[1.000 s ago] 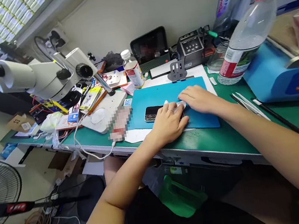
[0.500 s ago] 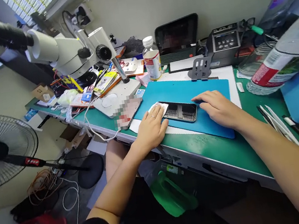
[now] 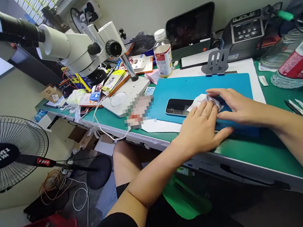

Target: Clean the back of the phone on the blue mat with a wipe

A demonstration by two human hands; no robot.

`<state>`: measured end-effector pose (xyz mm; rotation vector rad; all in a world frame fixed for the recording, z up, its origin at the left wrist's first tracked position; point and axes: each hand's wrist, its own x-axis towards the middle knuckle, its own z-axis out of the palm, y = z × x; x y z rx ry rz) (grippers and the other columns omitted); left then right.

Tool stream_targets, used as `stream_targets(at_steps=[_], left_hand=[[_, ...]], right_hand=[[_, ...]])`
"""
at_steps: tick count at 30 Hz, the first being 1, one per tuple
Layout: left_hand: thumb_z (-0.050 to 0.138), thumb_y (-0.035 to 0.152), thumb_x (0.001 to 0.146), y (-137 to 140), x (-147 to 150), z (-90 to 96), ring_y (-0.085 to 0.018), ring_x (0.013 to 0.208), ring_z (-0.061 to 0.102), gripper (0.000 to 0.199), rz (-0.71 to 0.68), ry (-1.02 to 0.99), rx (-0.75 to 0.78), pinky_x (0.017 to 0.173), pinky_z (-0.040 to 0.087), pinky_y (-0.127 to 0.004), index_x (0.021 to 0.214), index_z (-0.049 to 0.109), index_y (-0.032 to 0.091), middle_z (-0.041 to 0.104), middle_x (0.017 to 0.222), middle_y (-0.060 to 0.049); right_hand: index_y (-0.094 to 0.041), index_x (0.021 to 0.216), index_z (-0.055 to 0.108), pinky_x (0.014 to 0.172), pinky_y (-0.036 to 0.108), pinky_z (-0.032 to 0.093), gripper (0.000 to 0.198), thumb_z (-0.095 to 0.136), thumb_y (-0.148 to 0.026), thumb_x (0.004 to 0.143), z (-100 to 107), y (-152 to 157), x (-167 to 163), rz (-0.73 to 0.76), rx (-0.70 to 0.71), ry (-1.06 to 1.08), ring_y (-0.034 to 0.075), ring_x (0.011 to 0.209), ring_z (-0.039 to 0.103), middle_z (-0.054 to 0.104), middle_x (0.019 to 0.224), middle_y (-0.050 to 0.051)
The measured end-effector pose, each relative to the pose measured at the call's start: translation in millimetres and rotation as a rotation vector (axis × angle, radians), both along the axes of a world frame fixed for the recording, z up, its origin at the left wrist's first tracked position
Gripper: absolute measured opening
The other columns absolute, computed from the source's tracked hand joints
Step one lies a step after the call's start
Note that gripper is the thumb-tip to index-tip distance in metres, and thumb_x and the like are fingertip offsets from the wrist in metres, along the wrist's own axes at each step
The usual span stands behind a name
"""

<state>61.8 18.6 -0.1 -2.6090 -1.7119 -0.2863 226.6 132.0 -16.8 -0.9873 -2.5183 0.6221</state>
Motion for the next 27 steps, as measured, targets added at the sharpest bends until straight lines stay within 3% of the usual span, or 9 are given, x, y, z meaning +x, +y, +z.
stream_targets(at_steps=[4, 8, 14, 21, 27], left_hand=[[0.032, 0.061, 0.103, 3, -29, -0.4, -0.025, 0.154, 0.023, 0.074, -0.026, -0.001, -0.04, 0.123, 0.026, -0.038, 0.152, 0.036, 0.006, 0.032, 0.164, -0.017], [0.031, 0.053, 0.106, 2, -76, 5.2, -0.025, 0.154, 0.021, 0.066, 0.044, 0.007, -0.101, 0.124, 0.025, -0.043, 0.153, 0.035, 0.008, 0.03, 0.164, -0.017], [0.032, 0.037, 0.107, -25, -124, 12.2, -0.024, 0.154, 0.023, 0.054, -0.011, 0.02, -0.128, 0.125, 0.023, -0.041, 0.153, 0.037, 0.008, 0.032, 0.164, -0.015], [0.035, 0.029, 0.104, -15, -129, 16.8, -0.027, 0.15, 0.03, 0.046, -0.06, 0.061, -0.05, 0.124, 0.025, -0.04, 0.144, 0.047, 0.01, 0.048, 0.152, -0.015], [0.037, 0.021, 0.099, 10, -125, 18.9, -0.029, 0.127, 0.048, 0.045, 0.004, 0.092, -0.035, 0.112, 0.04, -0.042, 0.141, 0.051, 0.014, 0.055, 0.131, -0.016]], right_hand=[[-0.034, 0.151, 0.035, 0.108, 0.063, 0.045, 0.085, 0.063, -0.042, 0.071, 1, -1, 2, 0.008, -0.023, 0.021, 0.044, 0.132, 0.05, 0.059, 0.142, 0.008], [-0.027, 0.151, 0.038, 0.108, 0.06, 0.046, 0.082, 0.063, -0.04, 0.074, 8, -6, -1, -0.015, -0.058, 0.002, 0.045, 0.13, 0.052, 0.06, 0.141, 0.013], [-0.027, 0.151, 0.041, 0.111, 0.065, 0.04, 0.077, 0.06, -0.048, 0.079, 10, -8, -3, -0.019, -0.036, -0.033, 0.045, 0.132, 0.049, 0.059, 0.142, 0.013], [-0.034, 0.151, 0.041, 0.111, 0.066, 0.041, 0.076, 0.061, -0.057, 0.081, 7, -6, -1, -0.041, -0.061, -0.007, 0.043, 0.133, 0.049, 0.06, 0.141, 0.01], [-0.03, 0.153, 0.041, 0.113, 0.064, 0.04, 0.074, 0.054, -0.063, 0.087, 13, -7, 0, -0.031, -0.107, -0.012, 0.042, 0.136, 0.048, 0.059, 0.144, 0.01]])
